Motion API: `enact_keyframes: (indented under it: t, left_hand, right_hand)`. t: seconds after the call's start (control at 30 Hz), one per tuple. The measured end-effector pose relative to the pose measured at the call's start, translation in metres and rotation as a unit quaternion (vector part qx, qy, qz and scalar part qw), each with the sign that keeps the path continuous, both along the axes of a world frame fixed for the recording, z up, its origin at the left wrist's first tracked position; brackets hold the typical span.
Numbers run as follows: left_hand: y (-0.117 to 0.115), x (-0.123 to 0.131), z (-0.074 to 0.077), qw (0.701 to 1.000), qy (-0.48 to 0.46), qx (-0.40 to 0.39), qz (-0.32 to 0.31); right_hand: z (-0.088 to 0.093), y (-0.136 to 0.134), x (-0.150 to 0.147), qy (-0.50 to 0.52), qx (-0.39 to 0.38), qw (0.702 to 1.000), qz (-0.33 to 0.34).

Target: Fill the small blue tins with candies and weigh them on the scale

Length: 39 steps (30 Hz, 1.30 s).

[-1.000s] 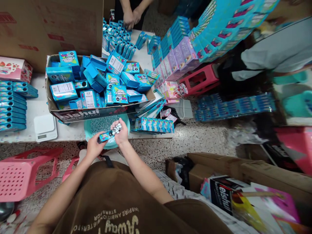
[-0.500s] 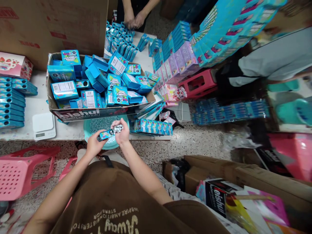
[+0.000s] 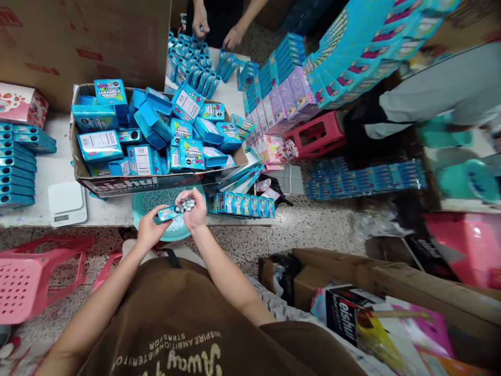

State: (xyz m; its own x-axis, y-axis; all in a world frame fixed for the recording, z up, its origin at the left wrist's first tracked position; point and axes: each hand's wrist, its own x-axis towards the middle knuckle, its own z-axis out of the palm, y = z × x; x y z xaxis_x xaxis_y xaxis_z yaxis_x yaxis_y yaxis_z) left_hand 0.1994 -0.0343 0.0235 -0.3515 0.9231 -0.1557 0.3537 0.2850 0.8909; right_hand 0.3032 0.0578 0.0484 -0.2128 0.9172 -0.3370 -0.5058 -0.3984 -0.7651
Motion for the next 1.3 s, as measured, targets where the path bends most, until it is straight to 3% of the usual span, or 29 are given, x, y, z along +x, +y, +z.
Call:
enact_keyframes:
  t: [0.23, 0.43, 0.6, 0.77, 0.93, 1.1, 1.3]
  left_hand:
    - [0.002, 0.0, -0.002, 1.0, 0.018, 0.006, -0.002]
    - [0.003, 0.0, 0.009, 0.993, 0.102, 0.036, -0.04]
    - [0.004, 0.0, 0.011, 0.991, 0.114, 0.037, -0.059]
    - [0.003, 0.002, 0.001, 0.999, 0.04, 0.017, -0.026]
    - [-0.002, 0.008, -0.001, 0.998, -0.037, 0.039, 0.013]
    - [-0.002, 0.008, -0.019, 0.994, -0.075, 0.078, 0.032]
    - [-0.004, 0.005, -0.052, 0.996, -0.061, 0.06, 0.029]
  right_hand:
    - [-0.001, 0.001, 0.001, 0.001, 0.001, 1.0, 0.006]
    - [0.001, 0.001, 0.0, -0.003, 0.013, 1.0, 0.019]
    - [-0.004, 0.0, 0.0, -0.008, -0.008, 1.0, 0.001]
    - [-0.008, -0.002, 0.0, -0.014, -0.005, 1.0, 0.004]
    - [0.008, 0.003, 0.003, 0.043, -0.073, 0.996, -0.017]
    - [0.012, 0.01, 0.017, 0.112, -0.141, 0.982, -0.051]
    - [-0.018, 0.003, 0.037, 0.088, -0.234, 0.966, -0.061]
